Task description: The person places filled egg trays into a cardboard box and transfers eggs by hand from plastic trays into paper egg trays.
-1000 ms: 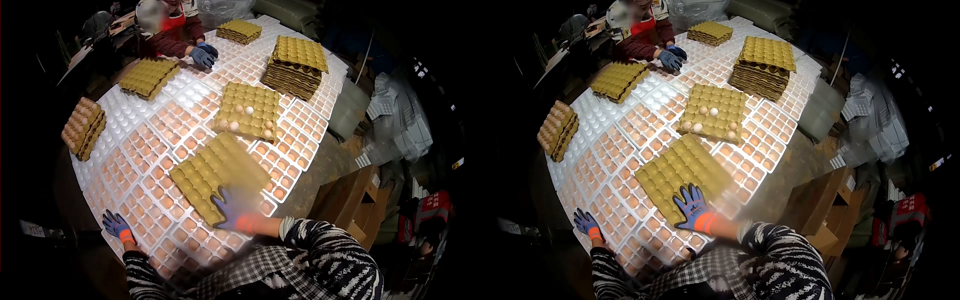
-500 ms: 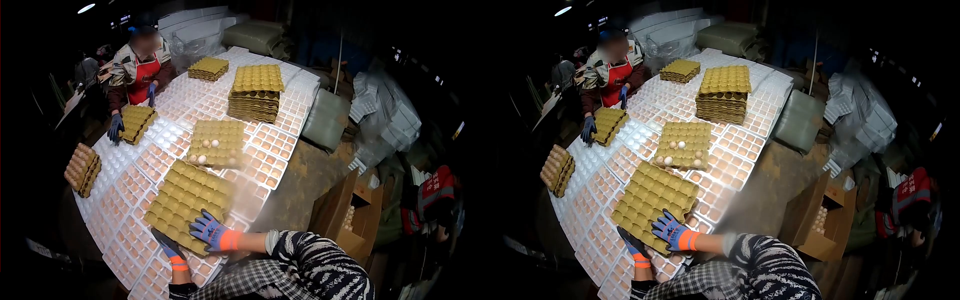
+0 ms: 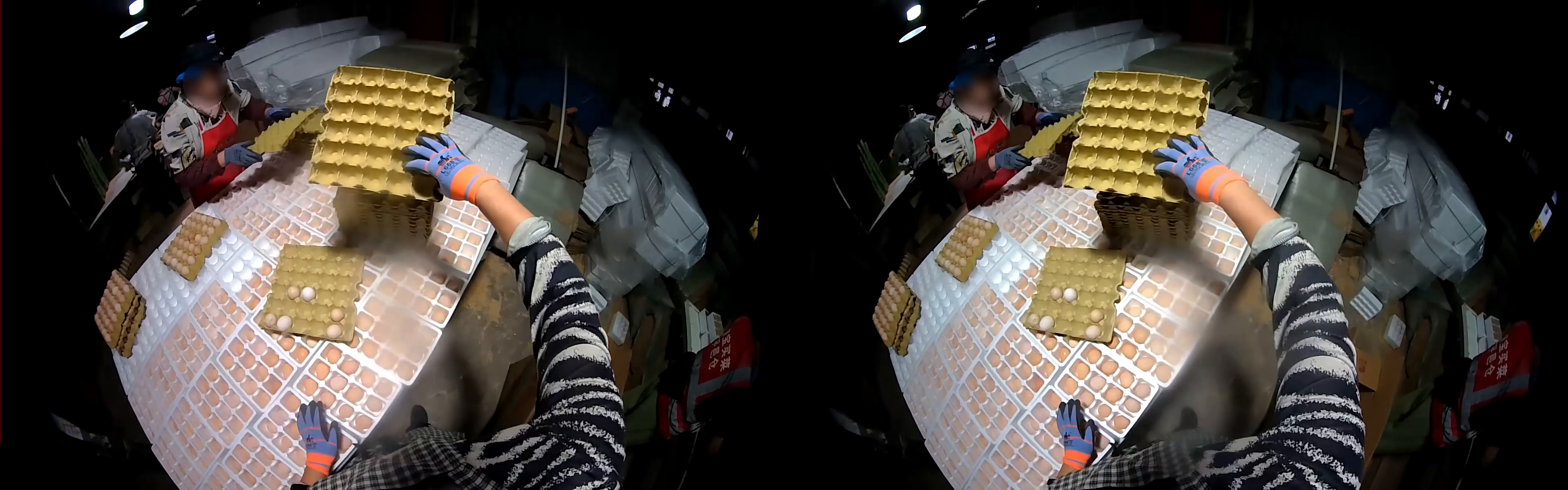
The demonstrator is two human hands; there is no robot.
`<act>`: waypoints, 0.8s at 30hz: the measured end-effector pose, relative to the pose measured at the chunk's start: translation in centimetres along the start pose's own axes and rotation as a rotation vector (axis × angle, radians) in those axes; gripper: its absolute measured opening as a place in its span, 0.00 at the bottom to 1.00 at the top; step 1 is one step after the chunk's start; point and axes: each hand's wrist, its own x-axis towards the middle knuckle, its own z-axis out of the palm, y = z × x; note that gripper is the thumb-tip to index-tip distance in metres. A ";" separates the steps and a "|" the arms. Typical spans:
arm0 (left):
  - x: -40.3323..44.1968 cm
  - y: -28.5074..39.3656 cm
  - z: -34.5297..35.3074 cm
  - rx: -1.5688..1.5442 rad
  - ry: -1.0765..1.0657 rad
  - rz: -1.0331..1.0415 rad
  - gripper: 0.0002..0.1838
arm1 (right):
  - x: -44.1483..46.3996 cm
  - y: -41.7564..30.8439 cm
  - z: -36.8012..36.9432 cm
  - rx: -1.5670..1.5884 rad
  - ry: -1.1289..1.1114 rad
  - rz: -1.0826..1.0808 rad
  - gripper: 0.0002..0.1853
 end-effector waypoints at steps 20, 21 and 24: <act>0.7 0.5 3.0 0.269 -0.012 0.066 0.31 | 0.2 -7.8 22.1 0.737 0.477 0.723 0.35; 0.7 0.5 3.3 0.329 -0.038 0.024 0.30 | -1.3 -9.9 21.6 0.792 0.507 0.763 0.36; 0.9 1.1 3.5 0.384 -0.056 -0.009 0.30 | -10.1 -18.5 19.2 0.905 0.661 0.749 0.31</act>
